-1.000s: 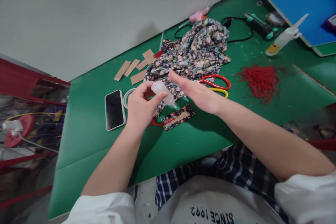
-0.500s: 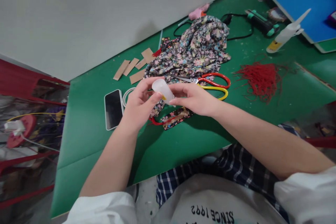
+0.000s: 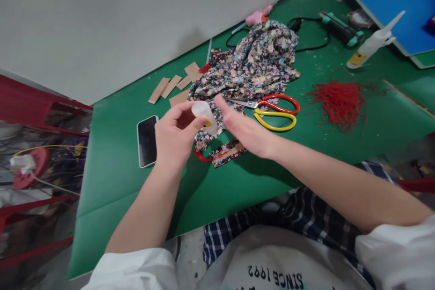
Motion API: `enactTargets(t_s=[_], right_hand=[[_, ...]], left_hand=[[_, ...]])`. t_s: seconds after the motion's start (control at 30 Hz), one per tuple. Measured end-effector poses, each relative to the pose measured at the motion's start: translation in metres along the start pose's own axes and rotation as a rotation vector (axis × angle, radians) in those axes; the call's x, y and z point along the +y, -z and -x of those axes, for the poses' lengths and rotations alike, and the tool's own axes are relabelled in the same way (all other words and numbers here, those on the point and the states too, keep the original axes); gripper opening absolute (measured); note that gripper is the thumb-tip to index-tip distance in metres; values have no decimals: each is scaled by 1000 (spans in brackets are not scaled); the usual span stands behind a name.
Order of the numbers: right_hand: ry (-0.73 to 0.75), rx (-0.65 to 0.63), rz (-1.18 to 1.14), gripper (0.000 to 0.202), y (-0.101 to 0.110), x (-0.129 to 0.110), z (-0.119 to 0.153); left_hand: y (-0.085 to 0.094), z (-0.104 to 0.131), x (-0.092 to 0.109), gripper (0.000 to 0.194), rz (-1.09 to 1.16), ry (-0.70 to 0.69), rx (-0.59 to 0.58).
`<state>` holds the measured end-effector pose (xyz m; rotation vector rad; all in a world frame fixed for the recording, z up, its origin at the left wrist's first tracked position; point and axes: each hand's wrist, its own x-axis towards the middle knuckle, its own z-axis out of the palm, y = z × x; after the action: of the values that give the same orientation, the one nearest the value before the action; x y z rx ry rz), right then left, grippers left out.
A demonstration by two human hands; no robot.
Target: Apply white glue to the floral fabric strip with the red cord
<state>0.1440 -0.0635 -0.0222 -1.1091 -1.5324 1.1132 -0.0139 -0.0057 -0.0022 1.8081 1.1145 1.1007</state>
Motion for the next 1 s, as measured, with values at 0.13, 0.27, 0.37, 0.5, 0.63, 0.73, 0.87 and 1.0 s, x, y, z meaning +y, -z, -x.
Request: enactTargets(t_s=[0.13, 0.27, 0.37, 0.5, 0.63, 0.73, 0.87, 1.0], right_hand=[[21, 45, 161, 64, 2, -3, 0], [43, 200, 325, 39, 13, -7, -1], [19, 278, 213, 40, 30, -9, -3], [-100, 229, -51, 38, 49, -7, -6], [-127, 164, 10, 42, 47, -4, -5], [-123, 96, 92, 42, 39, -1, -5], [-109, 55, 162, 37, 34, 2, -5], [-103, 91, 196, 35, 34, 4, -6]], left_hand=[[-6, 8, 9, 32, 22, 13, -108], [5, 12, 15, 42, -29, 1, -304], [42, 3, -3, 54, -362, -70, -122], [102, -5, -53, 58, -873, 180, 162], [120, 1, -85, 66, -948, 427, 43], [113, 4, -87, 64, -976, 438, 61], [107, 3, -84, 65, -1005, 445, 71], [107, 3, -84, 69, -1023, 437, 67]])
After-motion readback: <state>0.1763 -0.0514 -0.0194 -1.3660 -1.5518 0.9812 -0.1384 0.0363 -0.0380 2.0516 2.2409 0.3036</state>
